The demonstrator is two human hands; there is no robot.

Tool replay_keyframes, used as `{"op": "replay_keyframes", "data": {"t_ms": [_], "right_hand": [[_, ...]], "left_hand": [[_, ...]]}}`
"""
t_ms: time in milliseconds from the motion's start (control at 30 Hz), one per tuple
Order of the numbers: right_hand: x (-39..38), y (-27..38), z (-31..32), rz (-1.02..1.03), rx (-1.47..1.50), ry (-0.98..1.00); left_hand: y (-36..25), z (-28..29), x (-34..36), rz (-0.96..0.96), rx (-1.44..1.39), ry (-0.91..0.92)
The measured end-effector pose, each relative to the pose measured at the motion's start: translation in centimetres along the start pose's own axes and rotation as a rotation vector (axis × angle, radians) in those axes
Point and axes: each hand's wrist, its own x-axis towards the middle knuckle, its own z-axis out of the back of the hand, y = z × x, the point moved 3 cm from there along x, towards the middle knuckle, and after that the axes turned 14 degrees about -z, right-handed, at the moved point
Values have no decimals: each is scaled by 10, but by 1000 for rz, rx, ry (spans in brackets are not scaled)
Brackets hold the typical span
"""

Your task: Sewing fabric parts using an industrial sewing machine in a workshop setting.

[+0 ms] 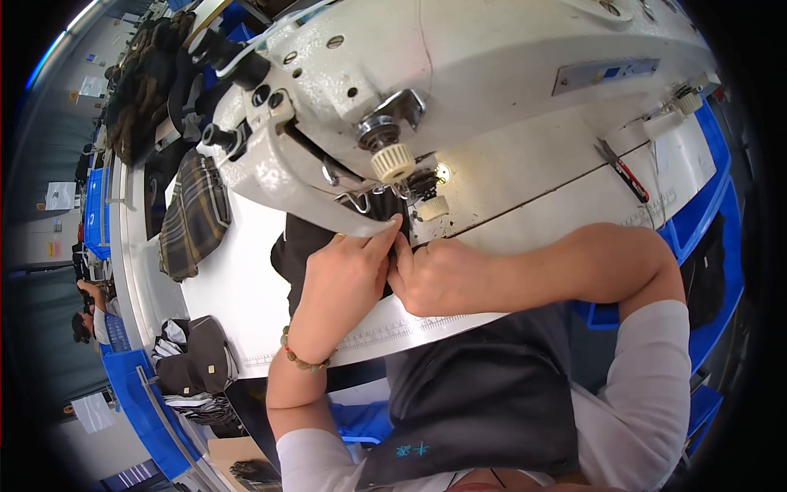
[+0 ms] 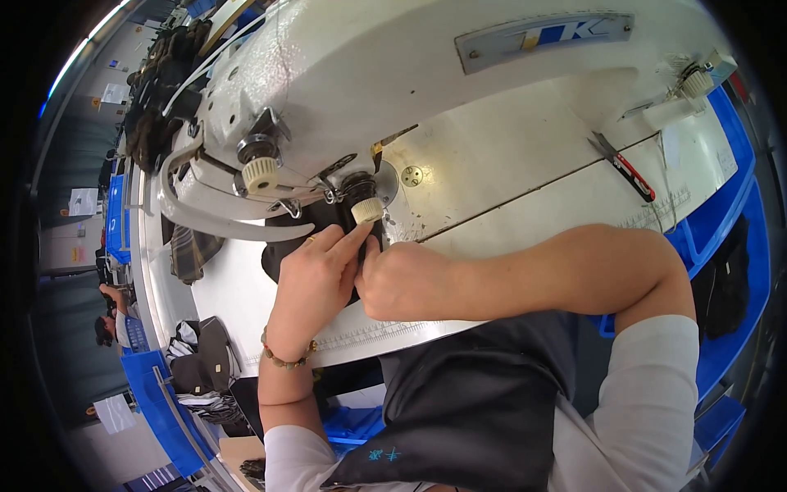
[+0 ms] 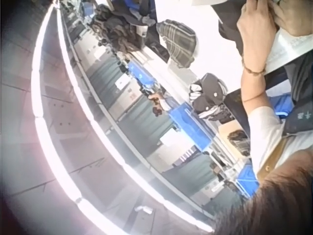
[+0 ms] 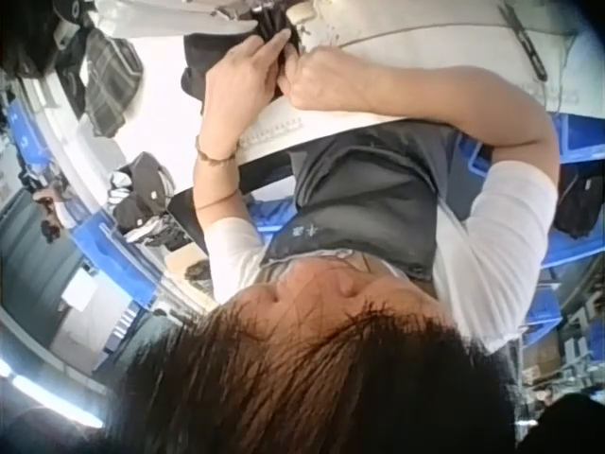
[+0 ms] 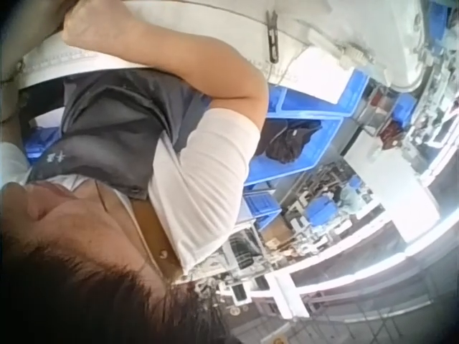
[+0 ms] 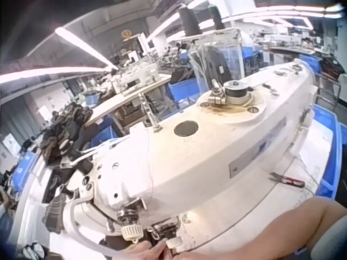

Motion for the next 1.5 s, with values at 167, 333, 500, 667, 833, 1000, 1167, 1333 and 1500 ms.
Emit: {"op": "replay_keyframes", "data": {"t_ms": [167, 333, 500, 667, 833, 1000, 1167, 1333, 1500], "right_hand": [[-3, 0, 2, 2, 17, 37], [-3, -3, 6, -1, 29, 59], [-1, -6, -1, -35, 23, 53], [4, -15, -10, -79, 1, 106], [6, -23, -7, -126, 68, 99], [9, -27, -5, -160, 108, -83], [6, -18, -5, -130, 68, -81], [0, -15, -6, -127, -25, 94], [-2, -15, -3, -126, -5, 116]], "left_hand": [[1, -7, 3, -75, -20, -38], [0, -8, 4, -16, -103, -23], [7, -12, 10, -43, -84, -58], [13, -14, 15, -35, -56, -84], [3, 3, 3, 25, 116, -130], [-7, 22, -6, 14, 173, -157], [3, 3, -2, 16, 6, -158], [10, -4, 9, 190, -430, 91], [8, -11, 10, 90, -427, 32]]}}
